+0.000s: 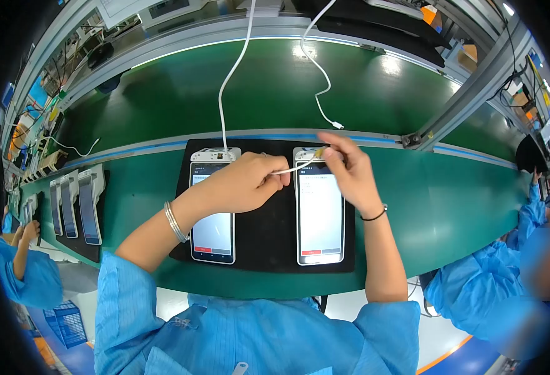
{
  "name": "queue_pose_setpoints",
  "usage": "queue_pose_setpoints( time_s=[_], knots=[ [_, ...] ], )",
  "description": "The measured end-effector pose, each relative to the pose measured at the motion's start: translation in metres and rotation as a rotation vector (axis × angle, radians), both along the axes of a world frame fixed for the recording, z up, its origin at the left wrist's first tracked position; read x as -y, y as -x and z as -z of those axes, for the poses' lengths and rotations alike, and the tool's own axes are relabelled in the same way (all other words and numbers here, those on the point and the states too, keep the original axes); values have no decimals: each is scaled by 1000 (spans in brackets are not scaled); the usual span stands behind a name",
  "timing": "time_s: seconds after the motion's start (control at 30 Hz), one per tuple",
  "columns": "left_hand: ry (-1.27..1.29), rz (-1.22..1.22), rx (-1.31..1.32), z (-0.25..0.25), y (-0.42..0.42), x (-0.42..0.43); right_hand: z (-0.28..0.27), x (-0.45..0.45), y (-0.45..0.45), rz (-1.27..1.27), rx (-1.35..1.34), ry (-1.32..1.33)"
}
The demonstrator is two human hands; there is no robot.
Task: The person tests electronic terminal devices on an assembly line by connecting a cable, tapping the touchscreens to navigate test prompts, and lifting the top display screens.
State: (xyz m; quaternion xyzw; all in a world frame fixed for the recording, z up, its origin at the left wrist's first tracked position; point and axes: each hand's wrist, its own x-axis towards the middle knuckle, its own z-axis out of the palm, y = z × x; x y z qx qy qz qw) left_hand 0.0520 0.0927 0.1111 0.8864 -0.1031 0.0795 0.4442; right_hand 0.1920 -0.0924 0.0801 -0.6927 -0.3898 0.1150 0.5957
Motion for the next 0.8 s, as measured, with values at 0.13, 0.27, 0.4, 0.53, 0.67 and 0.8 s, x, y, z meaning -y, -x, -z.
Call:
queue_pose_setpoints(
  time_s=[0.13,0.27,0.4,0.53,0.67,0.8],
  knots=[
    [-135,-46,-99,-33,7,7,2,-9,7,34,218,49],
    [-393,-84,-60,-28,16,6,9,-9,3,42,152,71],
    [-487,-128,36,-13,29,5,16,-10,0,16,-120,22],
    [-609,-102,-223,-25,31,16,17,-13,4,65,-258,-45],
    [-632,-77,-70,-6,31,23,19,-9,1,99,-430,-38],
    [-566,-174,56,0,35,24,22,-11,0,153,-577,-132]
  ],
)
